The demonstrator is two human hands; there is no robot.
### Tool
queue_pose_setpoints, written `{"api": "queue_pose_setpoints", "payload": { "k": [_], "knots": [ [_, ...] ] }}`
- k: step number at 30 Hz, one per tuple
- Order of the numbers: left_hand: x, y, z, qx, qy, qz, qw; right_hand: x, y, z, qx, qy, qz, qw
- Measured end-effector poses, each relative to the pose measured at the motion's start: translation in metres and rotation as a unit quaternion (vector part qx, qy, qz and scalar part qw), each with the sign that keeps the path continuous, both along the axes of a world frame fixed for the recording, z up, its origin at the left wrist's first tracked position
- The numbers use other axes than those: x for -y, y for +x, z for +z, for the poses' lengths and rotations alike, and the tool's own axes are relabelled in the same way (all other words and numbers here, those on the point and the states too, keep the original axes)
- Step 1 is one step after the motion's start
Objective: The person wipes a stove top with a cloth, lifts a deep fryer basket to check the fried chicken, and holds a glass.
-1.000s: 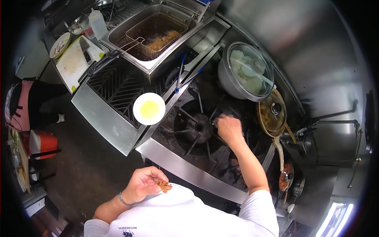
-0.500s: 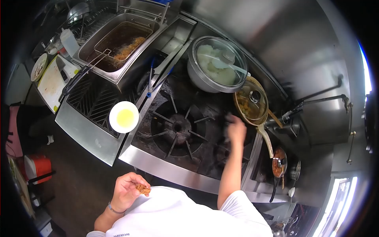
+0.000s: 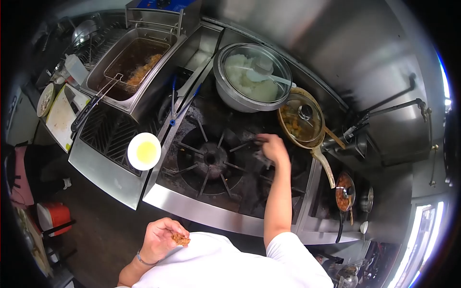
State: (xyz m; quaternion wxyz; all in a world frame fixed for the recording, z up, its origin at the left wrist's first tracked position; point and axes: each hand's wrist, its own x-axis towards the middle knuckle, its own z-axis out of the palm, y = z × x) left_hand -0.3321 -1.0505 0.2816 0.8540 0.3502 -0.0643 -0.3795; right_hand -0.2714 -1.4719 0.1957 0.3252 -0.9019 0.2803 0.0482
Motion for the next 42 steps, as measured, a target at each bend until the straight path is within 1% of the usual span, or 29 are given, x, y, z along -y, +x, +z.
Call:
{"api": "queue_pose_setpoints", "payload": {
  "k": [1, 2, 4, 5, 6, 8, 10, 12, 14, 15, 17, 18, 20, 21, 22, 24, 25, 26, 27, 28, 30, 31, 34, 35, 37, 38, 40, 41, 42],
  "knots": [
    [-0.001, 0.001, 0.001, 0.0, -0.003, 0.011, 1.0, -0.002, -0.004, 0.018, 0.026, -0.075, -0.047, 0.996],
    [-0.004, 0.001, -0.002, 0.0, 0.0, 0.012, 1.0, -0.009, -0.002, 0.034, -0.044, -0.126, -0.133, 0.982],
    [-0.007, 0.001, -0.007, 0.01, -0.004, 0.033, 0.999, -0.013, 0.011, 0.019, -0.131, -0.183, -0.101, 0.969],
    [-0.008, 0.001, -0.008, 0.011, -0.006, 0.034, 0.999, -0.014, 0.014, 0.015, -0.149, -0.191, -0.028, 0.97],
    [-0.008, 0.001, -0.009, 0.01, -0.003, 0.038, 0.999, -0.019, 0.017, 0.006, -0.04, -0.168, 0.057, 0.983],
    [-0.011, 0.0, -0.008, 0.009, 0.003, 0.044, 0.999, -0.012, 0.016, 0.001, 0.035, 0.055, 0.212, 0.975],
    [-0.011, 0.0, -0.003, 0.016, 0.01, 0.036, 0.999, 0.003, 0.009, 0.0, 0.012, 0.105, 0.076, 0.992],
    [-0.01, 0.002, -0.001, 0.016, 0.009, 0.036, 0.999, 0.006, 0.011, 0.007, 0.097, -0.085, -0.037, 0.991],
    [-0.011, 0.001, 0.0, 0.016, 0.005, 0.031, 0.999, 0.014, 0.02, -0.022, 0.029, -0.109, 0.009, 0.994],
    [-0.011, 0.001, 0.0, 0.014, 0.006, 0.029, 0.999, 0.011, 0.019, -0.013, 0.03, -0.109, 0.008, 0.994],
    [-0.011, 0.001, -0.001, 0.01, 0.006, 0.03, 0.999, 0.001, 0.017, 0.014, 0.038, 0.137, 0.139, 0.98],
    [-0.01, 0.002, -0.001, 0.015, 0.0, 0.03, 0.999, 0.007, 0.018, 0.009, 0.037, 0.137, 0.142, 0.98],
    [-0.013, 0.0, 0.0, 0.016, 0.002, 0.028, 0.999, 0.02, 0.016, -0.011, 0.178, -0.005, 0.012, 0.984],
    [-0.011, 0.001, 0.0, 0.008, -0.001, 0.026, 1.0, 0.004, 0.022, -0.006, 0.14, -0.089, -0.063, 0.984],
    [-0.009, 0.002, 0.001, 0.002, -0.005, 0.025, 1.0, 0.005, 0.027, -0.025, 0.14, -0.081, 0.019, 0.987],
    [-0.007, 0.002, 0.003, 0.003, 0.001, 0.02, 1.0, -0.003, 0.034, -0.02, 0.074, -0.107, 0.183, 0.975],
    [-0.006, 0.001, 0.004, -0.001, 0.005, 0.016, 1.0, 0.002, 0.038, -0.022, 0.076, -0.106, 0.185, 0.974],
    [-0.005, 0.0, 0.007, -0.002, 0.008, 0.016, 1.0, 0.012, 0.039, -0.024, 0.085, 0.058, 0.161, 0.982],
    [-0.003, 0.001, 0.01, 0.006, 0.038, 0.02, 0.999, 0.019, 0.037, -0.026, 0.093, 0.22, 0.13, 0.962],
    [0.0, 0.002, 0.012, 0.014, 0.066, 0.022, 0.998, 0.009, 0.035, -0.02, 0.095, 0.219, 0.124, 0.963],
    [0.002, -0.001, 0.011, 0.013, 0.066, 0.02, 0.998, -0.017, 0.033, -0.013, 0.086, -0.027, 0.033, 0.995],
    [0.004, -0.001, 0.01, 0.013, 0.069, 0.026, 0.997, -0.021, 0.031, -0.013, 0.063, -0.074, 0.182, 0.979],
    [0.006, -0.002, 0.013, 0.003, 0.069, 0.021, 0.997, -0.028, 0.017, 0.014, 0.109, 0.253, 0.139, 0.951],
    [0.006, -0.003, 0.012, 0.002, 0.071, 0.019, 0.997, -0.028, 0.007, 0.019, 0.108, 0.254, 0.137, 0.951],
    [0.008, -0.004, 0.01, 0.004, 0.065, 0.029, 0.997, -0.025, -0.011, 0.024, 0.195, 0.105, 0.068, 0.973],
    [0.01, -0.003, 0.01, 0.005, 0.065, 0.027, 0.997, -0.028, -0.015, 0.02, 0.196, 0.105, 0.067, 0.973],
    [0.013, -0.004, 0.01, 0.004, 0.056, 0.019, 0.998, -0.031, -0.027, -0.001, 0.08, -0.164, 0.064, 0.981],
    [0.015, -0.005, 0.01, 0.007, 0.056, 0.016, 0.998, -0.027, -0.032, -0.02, 0.066, -0.169, 0.121, 0.976],
    [0.018, -0.005, 0.01, 0.008, 0.059, 0.006, 0.998, -0.03, -0.035, -0.015, 0.053, -0.154, 0.113, 0.98]
  ]
}}
